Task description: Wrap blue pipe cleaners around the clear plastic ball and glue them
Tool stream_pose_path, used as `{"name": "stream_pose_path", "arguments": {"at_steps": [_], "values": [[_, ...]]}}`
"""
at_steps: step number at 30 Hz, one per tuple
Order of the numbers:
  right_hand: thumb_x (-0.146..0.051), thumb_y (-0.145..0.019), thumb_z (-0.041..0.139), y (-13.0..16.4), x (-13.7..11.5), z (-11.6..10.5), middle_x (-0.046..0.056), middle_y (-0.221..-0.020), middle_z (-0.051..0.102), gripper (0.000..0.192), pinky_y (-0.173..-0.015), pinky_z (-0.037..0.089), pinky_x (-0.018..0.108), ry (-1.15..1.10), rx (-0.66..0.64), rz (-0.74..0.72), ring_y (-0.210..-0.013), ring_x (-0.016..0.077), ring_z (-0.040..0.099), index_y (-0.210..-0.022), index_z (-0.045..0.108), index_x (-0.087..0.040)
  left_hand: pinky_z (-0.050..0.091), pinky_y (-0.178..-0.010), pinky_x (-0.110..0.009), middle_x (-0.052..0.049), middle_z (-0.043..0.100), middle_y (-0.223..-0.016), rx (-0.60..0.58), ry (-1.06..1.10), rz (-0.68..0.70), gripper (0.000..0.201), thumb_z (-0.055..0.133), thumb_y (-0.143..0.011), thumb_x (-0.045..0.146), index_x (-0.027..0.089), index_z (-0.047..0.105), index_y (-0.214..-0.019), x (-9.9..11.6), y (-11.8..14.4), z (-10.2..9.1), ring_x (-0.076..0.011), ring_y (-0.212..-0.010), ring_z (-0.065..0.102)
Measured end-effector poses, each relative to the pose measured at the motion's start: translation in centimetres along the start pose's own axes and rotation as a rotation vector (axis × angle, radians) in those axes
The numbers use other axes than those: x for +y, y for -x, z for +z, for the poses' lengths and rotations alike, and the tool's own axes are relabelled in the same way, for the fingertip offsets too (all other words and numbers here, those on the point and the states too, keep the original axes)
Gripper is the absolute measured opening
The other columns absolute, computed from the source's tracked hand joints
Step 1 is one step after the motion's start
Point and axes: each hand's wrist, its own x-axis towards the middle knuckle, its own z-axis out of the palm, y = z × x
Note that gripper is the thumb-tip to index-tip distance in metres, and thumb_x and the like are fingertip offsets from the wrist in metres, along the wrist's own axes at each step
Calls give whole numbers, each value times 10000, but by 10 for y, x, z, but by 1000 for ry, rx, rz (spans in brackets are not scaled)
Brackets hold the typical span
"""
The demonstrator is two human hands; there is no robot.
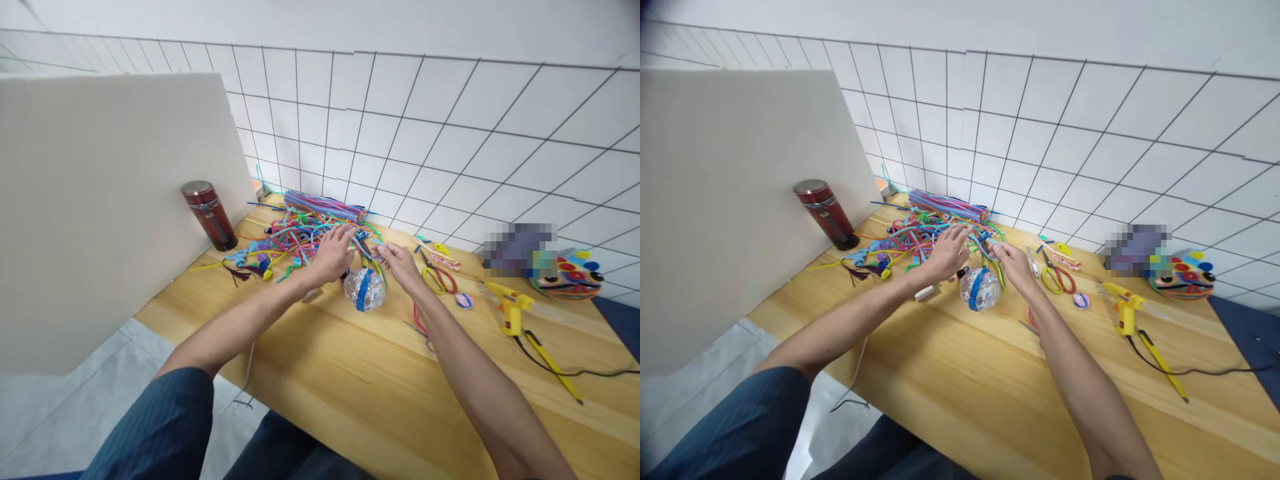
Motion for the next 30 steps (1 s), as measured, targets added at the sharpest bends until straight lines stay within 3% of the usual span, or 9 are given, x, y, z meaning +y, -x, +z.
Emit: {"name": "stream_pose_path", "arguments": {"at_steps": [3,6,10,16,20,22,25,28,30], "values": [[-727,-836,685,0,-4,1,66,-856,811,544,-610,460,297,-26,24,-9,-738,193,638,-906,810,-202,124,-1374,-673,-159,249,-1826,-75,-92,-61,682,477,-1034,251,161,355,-1699,-23,-34,-4,-395,-1715,159],[-717,-837,706,4,-10,-2,70,-843,809,518,-607,477,300,-68,43,-24,-744,200,652,-887,818,-214,199,-1340,-701,-176,321,-1798,-212,-134,-123,640,440,-1059,336,167,420,-1676,-47,-49,1,-418,-1692,241],[-691,-875,709,16,-16,-20,67,-866,805,476,-628,504,292,-155,116,-40,-759,186,671,-916,815,-228,190,-1350,-669,-140,269,-1824,-321,-161,-169,665,368,-1094,441,211,341,-1717,-69,-51,13,-385,-1698,242],[-628,-874,788,40,-31,-72,47,-872,773,398,-577,478,264,-350,340,-88,-682,145,629,-967,810,-242,121,-1372,-646,-138,204,-1841,-340,-118,-184,681,355,-1107,434,188,278,-1737,-70,-48,18,-366,-1720,175],[-588,-923,768,66,-43,-93,36,-865,778,366,-597,485,268,-220,489,-192,-671,143,618,-1006,829,-237,215,-1343,-666,-157,291,-1812,-308,-37,-171,844,618,-1003,519,219,305,-1726,-65,-55,-3,-426,-1688,257],[-567,-969,724,80,-48,-95,39,-895,801,350,-646,520,292,-53,512,-216,-696,157,647,-1032,840,-243,265,-1347,-596,-190,329,-1792,-252,11,-142,981,741,-918,542,169,313,-1718,-57,-63,-25,-424,-1678,281],[-513,-1033,654,98,-51,-92,56,-978,833,323,-783,584,366,205,518,-315,-842,213,739,-1064,848,-255,272,-1361,-479,-222,381,-1758,-105,81,-85,848,655,-991,523,80,391,-1665,-26,-70,-64,-352,-1667,319],[-428,-1059,633,110,-51,-86,79,-1059,840,274,-931,596,439,466,504,-501,-1004,262,771,-1072,845,-256,432,-1253,-381,-145,616,-1587,-4,188,9,615,463,-1092,546,142,562,-1546,29,-54,-92,-259,-1477,572],[-371,-1064,630,116,-49,-80,89,-1070,838,244,-951,595,446,629,514,-583,-1028,269,768,-1080,844,-254,557,-1048,-336,-117,763,-1352,-30,450,141,551,496,-1081,572,146,706,-1360,72,-31,-97,-238,-1201,725]]}}
